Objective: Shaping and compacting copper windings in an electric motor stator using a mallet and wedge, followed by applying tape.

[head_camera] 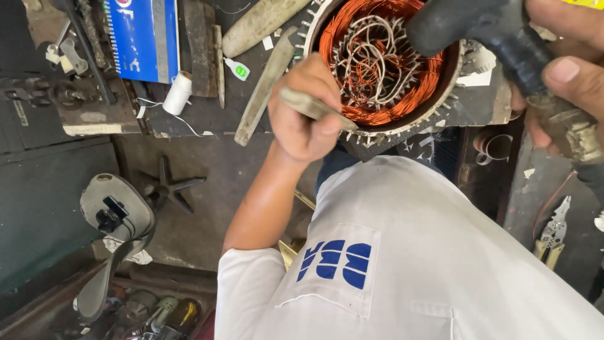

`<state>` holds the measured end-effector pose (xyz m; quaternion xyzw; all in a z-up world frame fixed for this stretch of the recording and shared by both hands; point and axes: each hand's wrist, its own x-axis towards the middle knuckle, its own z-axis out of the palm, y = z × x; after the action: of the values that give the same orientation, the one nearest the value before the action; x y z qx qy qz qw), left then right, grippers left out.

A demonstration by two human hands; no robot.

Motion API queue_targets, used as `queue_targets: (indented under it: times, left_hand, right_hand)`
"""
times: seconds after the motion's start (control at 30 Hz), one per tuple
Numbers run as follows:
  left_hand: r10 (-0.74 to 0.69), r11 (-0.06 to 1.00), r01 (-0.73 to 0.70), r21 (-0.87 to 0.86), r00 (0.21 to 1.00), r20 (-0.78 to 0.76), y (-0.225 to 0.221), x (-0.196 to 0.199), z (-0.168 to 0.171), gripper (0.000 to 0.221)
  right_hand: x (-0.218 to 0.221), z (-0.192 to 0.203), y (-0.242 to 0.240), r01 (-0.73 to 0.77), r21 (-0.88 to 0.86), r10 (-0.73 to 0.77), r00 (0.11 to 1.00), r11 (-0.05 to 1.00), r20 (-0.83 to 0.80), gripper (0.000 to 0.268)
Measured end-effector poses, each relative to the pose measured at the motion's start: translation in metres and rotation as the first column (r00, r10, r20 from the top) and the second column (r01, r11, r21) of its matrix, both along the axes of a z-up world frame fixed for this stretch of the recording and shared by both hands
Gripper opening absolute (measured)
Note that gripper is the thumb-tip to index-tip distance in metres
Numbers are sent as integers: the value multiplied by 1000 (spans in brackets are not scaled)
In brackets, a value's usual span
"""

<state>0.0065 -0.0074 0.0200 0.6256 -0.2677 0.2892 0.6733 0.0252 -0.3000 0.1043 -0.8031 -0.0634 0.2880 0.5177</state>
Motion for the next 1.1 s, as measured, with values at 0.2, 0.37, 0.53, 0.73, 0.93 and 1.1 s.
queue_targets:
  times: [0.2, 0.37, 0.53, 0.73, 0.93, 1.1]
  left_hand:
    - [251, 909, -255, 329, 966, 55, -17, -16, -7, 41]
    - [299, 916, -302, 262, 953, 55, -20, -17, -2, 39]
    - [330, 905, -343, 249, 939, 94, -19, -17, -10, 46]
    - [259, 913, -292, 284, 954, 148, -12, -11, -14, 38]
    - [192, 930, -217, 296, 975, 112, -3, 1, -2, 44]
    - [54, 946, -102, 306, 985, 162, 5, 7, -2, 40]
  right_hand:
    - [6, 9, 7, 24, -29, -24, 1000, 999, -7, 67]
    - [25, 13, 27, -188, -75, 193, 978, 979, 74, 59]
    - [39, 13, 43, -234, -142, 248, 964, 962, 95, 57]
    - [59, -5, 49, -634, -364, 603, 770, 682, -210, 69]
    - [53, 11, 46, -429, -251, 470, 871, 868, 139, 50]
    - [35, -2, 44, -564, -426, 540, 820, 708, -189, 69]
